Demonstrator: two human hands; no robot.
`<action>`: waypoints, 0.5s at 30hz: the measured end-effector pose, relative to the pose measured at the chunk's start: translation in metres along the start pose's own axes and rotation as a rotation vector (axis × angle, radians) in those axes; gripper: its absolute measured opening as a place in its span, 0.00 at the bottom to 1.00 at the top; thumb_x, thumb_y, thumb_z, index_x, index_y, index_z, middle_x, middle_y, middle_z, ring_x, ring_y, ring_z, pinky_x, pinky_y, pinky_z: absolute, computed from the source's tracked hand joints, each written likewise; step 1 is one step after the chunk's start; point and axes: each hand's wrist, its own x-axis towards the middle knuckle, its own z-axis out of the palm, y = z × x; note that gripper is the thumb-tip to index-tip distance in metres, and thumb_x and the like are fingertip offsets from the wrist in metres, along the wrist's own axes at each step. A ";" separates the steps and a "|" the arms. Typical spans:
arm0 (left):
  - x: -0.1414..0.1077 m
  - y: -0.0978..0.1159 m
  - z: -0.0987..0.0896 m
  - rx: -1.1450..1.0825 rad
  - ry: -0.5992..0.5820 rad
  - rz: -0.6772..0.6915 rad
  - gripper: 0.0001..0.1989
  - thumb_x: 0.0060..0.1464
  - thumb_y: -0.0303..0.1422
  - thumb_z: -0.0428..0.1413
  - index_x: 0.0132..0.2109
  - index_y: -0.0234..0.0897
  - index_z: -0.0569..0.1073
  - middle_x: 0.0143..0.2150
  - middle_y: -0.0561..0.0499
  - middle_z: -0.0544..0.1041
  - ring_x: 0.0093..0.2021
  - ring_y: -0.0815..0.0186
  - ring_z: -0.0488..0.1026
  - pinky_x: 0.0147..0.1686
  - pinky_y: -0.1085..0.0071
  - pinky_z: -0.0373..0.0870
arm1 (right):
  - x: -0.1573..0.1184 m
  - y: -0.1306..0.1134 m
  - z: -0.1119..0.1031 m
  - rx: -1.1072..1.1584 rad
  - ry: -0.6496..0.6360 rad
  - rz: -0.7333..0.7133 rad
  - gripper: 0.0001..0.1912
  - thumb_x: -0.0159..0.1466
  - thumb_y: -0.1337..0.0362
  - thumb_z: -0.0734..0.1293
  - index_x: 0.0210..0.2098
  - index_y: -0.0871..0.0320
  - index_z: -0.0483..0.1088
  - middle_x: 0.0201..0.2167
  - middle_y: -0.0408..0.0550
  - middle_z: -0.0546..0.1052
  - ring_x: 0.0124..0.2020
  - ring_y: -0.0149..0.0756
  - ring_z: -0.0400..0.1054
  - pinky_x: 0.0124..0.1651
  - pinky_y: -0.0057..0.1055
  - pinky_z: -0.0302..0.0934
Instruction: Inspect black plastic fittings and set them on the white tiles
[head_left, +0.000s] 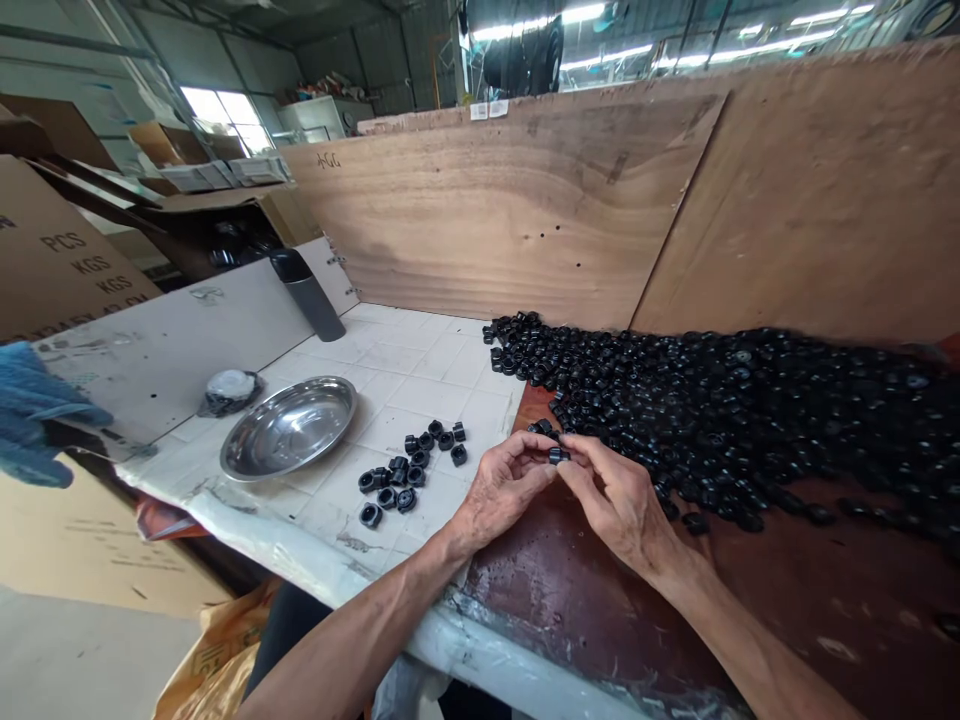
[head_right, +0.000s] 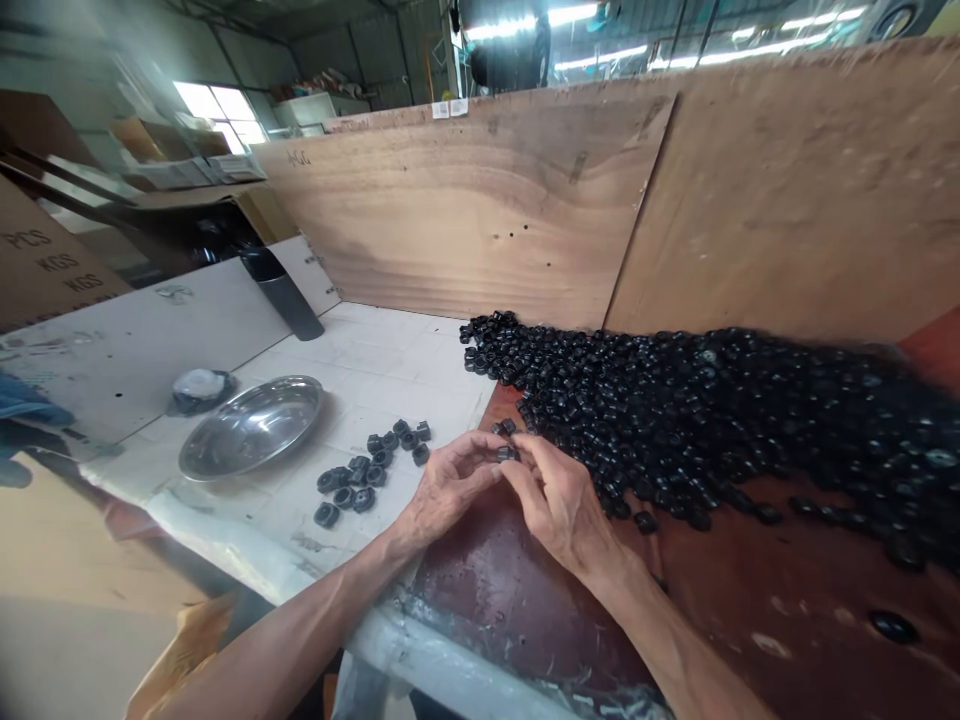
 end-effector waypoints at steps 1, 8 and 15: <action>0.000 0.000 0.000 -0.011 0.005 -0.005 0.17 0.53 0.38 0.67 0.46 0.34 0.76 0.43 0.45 0.81 0.43 0.62 0.79 0.49 0.66 0.73 | -0.001 0.001 0.000 -0.011 -0.020 -0.010 0.12 0.72 0.57 0.61 0.42 0.56 0.73 0.31 0.46 0.78 0.30 0.36 0.71 0.37 0.31 0.64; 0.001 -0.002 -0.004 0.065 0.038 0.024 0.16 0.55 0.38 0.65 0.47 0.34 0.76 0.42 0.46 0.80 0.40 0.65 0.77 0.45 0.69 0.72 | -0.002 -0.004 -0.004 0.033 -0.037 0.046 0.11 0.68 0.55 0.67 0.39 0.56 0.72 0.26 0.42 0.74 0.25 0.32 0.65 0.32 0.29 0.62; 0.001 -0.001 -0.002 0.033 0.015 -0.003 0.17 0.55 0.39 0.66 0.47 0.35 0.75 0.42 0.45 0.81 0.42 0.62 0.79 0.46 0.66 0.74 | 0.002 -0.001 -0.006 0.090 -0.040 0.064 0.11 0.67 0.56 0.67 0.44 0.56 0.72 0.30 0.43 0.75 0.28 0.34 0.68 0.33 0.29 0.63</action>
